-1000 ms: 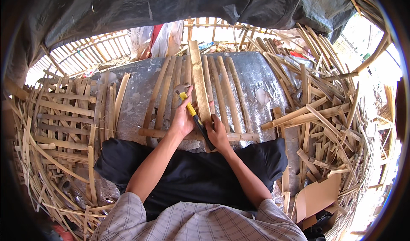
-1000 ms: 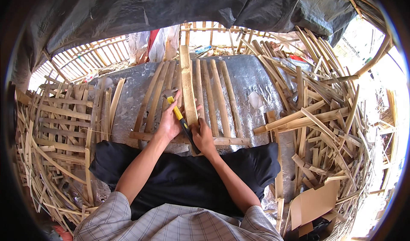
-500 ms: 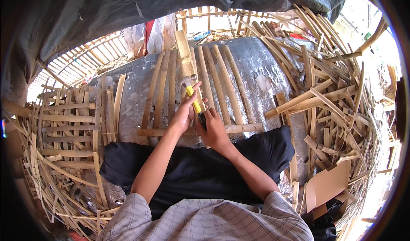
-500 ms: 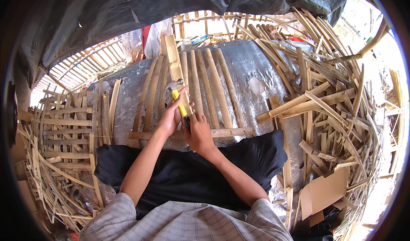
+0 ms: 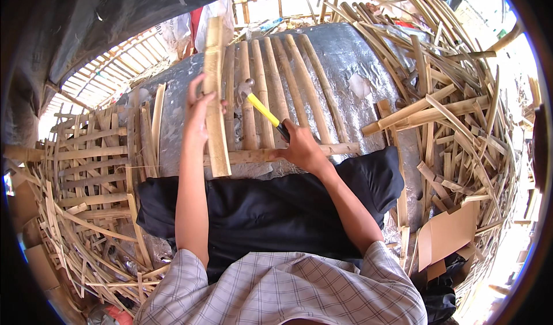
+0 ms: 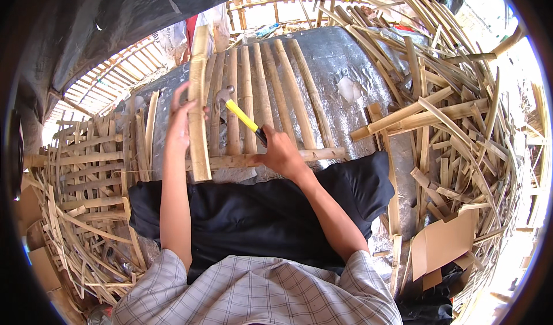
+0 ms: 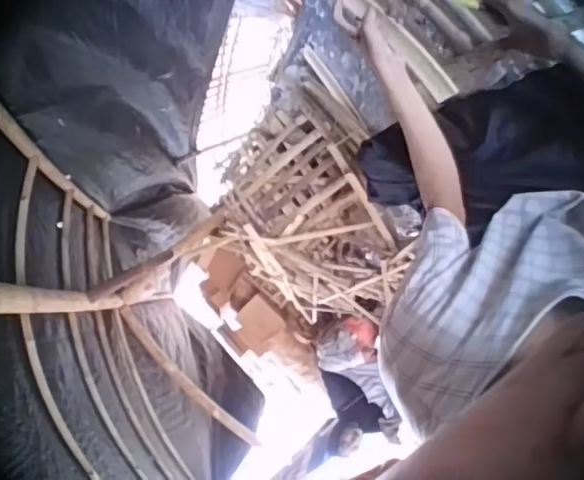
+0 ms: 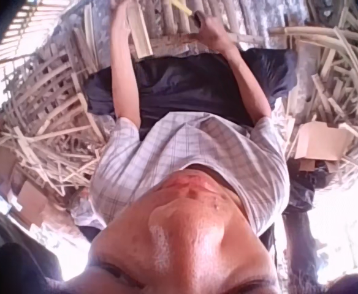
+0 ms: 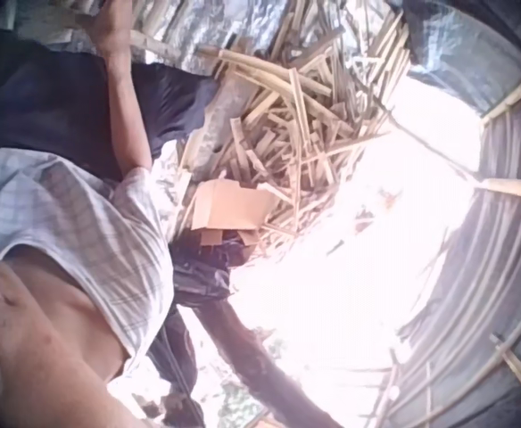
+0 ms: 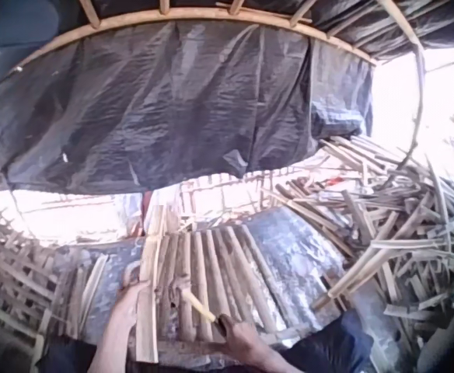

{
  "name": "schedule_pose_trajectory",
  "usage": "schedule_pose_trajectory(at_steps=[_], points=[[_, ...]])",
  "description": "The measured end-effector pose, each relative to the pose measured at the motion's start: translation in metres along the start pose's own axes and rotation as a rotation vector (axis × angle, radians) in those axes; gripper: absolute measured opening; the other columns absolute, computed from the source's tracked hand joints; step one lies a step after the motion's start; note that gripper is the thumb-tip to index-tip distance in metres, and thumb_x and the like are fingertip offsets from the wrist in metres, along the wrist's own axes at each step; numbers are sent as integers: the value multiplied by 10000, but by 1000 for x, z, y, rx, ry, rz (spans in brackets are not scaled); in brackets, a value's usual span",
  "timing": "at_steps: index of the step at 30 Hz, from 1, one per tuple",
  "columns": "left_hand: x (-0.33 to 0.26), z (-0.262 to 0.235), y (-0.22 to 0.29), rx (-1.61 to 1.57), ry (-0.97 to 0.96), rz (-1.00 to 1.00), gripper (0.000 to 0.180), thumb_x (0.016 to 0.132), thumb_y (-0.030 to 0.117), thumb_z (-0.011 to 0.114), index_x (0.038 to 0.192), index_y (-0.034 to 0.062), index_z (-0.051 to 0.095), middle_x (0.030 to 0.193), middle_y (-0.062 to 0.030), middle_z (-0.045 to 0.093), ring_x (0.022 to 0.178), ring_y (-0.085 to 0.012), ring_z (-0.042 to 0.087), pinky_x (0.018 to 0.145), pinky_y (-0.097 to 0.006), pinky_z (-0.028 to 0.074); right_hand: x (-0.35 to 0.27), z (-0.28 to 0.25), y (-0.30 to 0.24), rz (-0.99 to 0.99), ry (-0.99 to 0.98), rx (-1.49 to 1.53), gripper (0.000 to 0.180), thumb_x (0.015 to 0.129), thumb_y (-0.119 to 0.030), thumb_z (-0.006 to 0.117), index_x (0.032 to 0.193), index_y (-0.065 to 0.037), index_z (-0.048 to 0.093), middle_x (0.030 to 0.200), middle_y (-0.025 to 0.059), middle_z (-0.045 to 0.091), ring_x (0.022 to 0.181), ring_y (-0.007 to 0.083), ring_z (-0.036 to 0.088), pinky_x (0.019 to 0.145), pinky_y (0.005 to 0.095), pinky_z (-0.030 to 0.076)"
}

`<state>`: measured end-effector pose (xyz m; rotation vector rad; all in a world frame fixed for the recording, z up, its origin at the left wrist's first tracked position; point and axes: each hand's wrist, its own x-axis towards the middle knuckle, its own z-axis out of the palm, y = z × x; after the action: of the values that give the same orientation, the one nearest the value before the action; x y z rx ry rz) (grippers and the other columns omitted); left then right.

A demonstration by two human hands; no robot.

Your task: The person hammers thin bamboo strips onto a wooden frame by hand using a hammer while sitting on a ground covered in bamboo shavings.

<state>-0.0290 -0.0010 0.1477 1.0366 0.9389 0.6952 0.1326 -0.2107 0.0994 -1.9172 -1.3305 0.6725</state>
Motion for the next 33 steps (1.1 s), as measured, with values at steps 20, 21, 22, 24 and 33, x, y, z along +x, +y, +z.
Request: schedule_pose_trajectory(at_steps=[20,21,22,24,33], points=[[1,-131,57,-220,286,393,478,890,-92,584,1345,-14,461,1118,-183,662,871,-266,706,672,-389,594,-20,43,-37,-418,-90,-765,290,753,27,614,1041,44,576,1126,139,474,1063,298,529,827,391,561],[0,-130,56,-233,283,387,460,890,-93,582,1331,-20,475,1114,-181,663,870,-265,706,672,-388,594,-21,47,-32,-429,-66,-804,304,749,22,621,1050,39,580,1139,137,478,1075,289,526,835,387,553],[0,-130,56,-251,278,386,440,890,-93,581,1315,-27,488,1109,-177,664,870,-264,706,672,-387,594,-22,49,-28,-439,-42,-844,318,745,18,628,1059,34,583,1152,136,482,1087,281,523,843,384,545],[-2,-133,60,-281,272,390,403,890,-95,577,1284,-39,513,1099,-169,667,868,-261,707,673,-386,595,-21,49,-23,-427,-57,-801,346,736,15,631,1078,38,583,1151,139,487,1094,288,520,881,378,522],[-3,-158,59,-275,289,447,403,873,-49,612,1270,-2,566,1134,-130,664,947,-272,688,766,-380,580,-8,8,-57,-580,136,-658,364,754,48,606,1115,92,578,1078,186,517,1028,325,538,916,414,508]])
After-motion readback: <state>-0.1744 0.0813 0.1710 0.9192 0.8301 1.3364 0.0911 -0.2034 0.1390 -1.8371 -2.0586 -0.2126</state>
